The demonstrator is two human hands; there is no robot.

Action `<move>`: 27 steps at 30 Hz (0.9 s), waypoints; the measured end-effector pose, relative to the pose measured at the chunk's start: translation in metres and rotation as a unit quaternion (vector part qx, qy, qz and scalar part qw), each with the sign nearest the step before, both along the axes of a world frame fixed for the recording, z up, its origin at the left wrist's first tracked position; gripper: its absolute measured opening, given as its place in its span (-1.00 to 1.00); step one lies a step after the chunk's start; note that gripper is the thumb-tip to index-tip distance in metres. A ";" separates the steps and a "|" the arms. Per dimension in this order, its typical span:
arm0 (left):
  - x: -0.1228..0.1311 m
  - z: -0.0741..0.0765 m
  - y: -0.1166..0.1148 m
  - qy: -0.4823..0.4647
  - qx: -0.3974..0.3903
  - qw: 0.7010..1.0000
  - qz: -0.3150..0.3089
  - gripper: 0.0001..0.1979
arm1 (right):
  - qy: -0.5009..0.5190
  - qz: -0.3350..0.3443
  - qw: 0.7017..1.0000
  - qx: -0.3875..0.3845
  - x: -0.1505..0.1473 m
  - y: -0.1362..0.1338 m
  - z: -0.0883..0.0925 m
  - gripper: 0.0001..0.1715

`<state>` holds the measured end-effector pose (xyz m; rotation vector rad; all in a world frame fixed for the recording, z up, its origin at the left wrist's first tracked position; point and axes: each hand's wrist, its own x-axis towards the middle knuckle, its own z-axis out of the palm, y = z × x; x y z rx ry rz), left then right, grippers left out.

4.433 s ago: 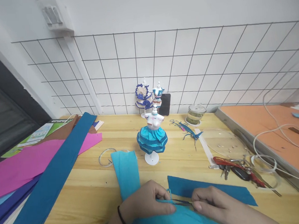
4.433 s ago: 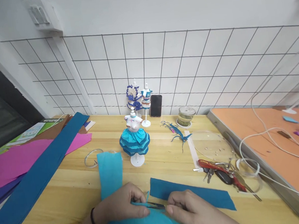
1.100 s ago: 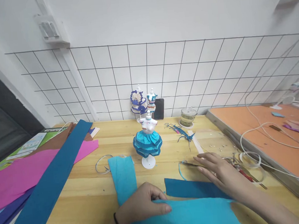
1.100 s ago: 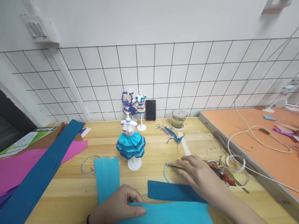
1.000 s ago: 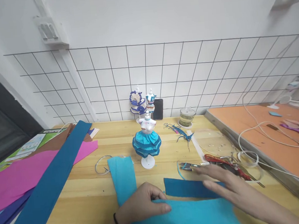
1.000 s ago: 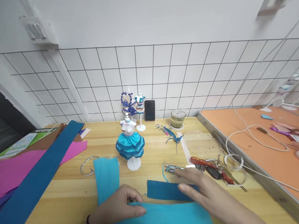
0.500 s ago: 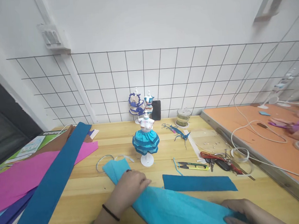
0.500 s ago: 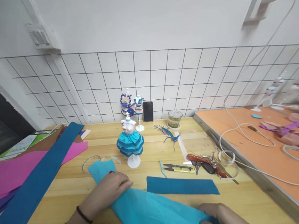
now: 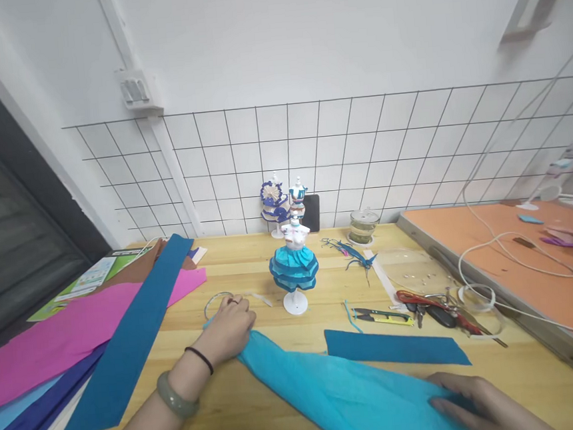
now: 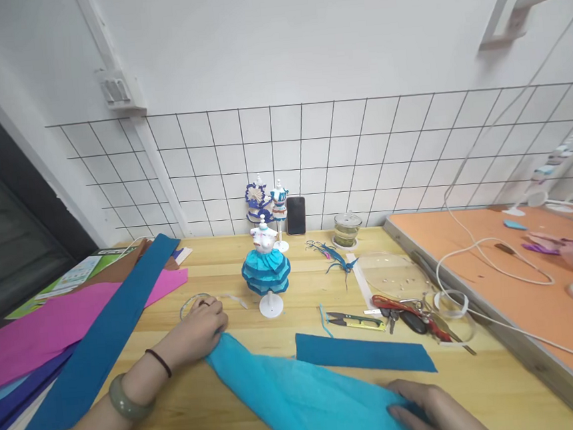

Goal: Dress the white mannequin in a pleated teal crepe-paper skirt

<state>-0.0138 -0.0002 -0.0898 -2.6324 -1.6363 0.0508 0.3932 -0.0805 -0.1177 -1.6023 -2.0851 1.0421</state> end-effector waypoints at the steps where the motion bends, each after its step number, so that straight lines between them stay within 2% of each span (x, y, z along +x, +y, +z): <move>1: -0.004 0.004 -0.002 0.000 0.012 1.000 0.002 -0.73 | -0.005 -0.005 1.000 0.004 -0.001 0.000 0.000 -0.65; 3: -0.013 0.012 -0.012 -0.003 0.036 0.999 0.006 -0.72 | -0.013 -0.017 1.000 0.012 -0.003 0.000 0.001 -0.64; 6: -0.034 0.023 -0.039 -0.012 0.084 0.996 0.006 -0.69 | -0.006 -0.022 1.000 0.020 -0.003 0.002 0.002 -0.62; 8: -0.050 0.023 -0.063 -0.013 0.161 0.987 -0.006 -0.71 | 0.005 -0.022 0.999 0.028 -0.004 0.005 0.001 -0.60; 10: -0.065 0.014 -0.085 -0.011 0.193 0.981 -0.021 -0.71 | 0.005 -0.025 0.999 0.040 -0.006 0.009 -0.001 -0.57; 13: -0.081 -0.010 -0.106 -0.019 0.206 0.978 -0.035 -0.77 | -0.012 -0.027 0.998 0.053 -0.009 0.021 -0.010 -0.56; 14: -0.083 -0.019 -0.108 -0.025 0.219 0.974 -0.049 -0.80 | -0.020 -0.022 0.998 0.058 -0.010 0.026 -0.014 -0.56; 17: -0.086 -0.043 -0.109 -0.033 0.205 0.977 -0.041 -0.83 | -0.075 -0.004 0.991 0.115 -0.008 0.046 -0.026 -0.61; 21: -0.084 -0.059 -0.106 -0.062 0.178 0.982 -0.005 -0.78 | -0.140 -0.038 0.970 0.197 0.000 0.058 -0.031 -0.60; 24: -0.083 -0.063 -0.106 -0.084 0.174 0.981 0.018 -0.72 | -0.176 -0.038 0.934 0.309 -0.003 0.040 -0.025 -0.57; 27: -0.084 -0.063 -0.108 -0.089 0.186 0.978 0.009 -0.65 | -0.194 0.054 0.868 0.455 -0.026 0.007 -0.017 -0.64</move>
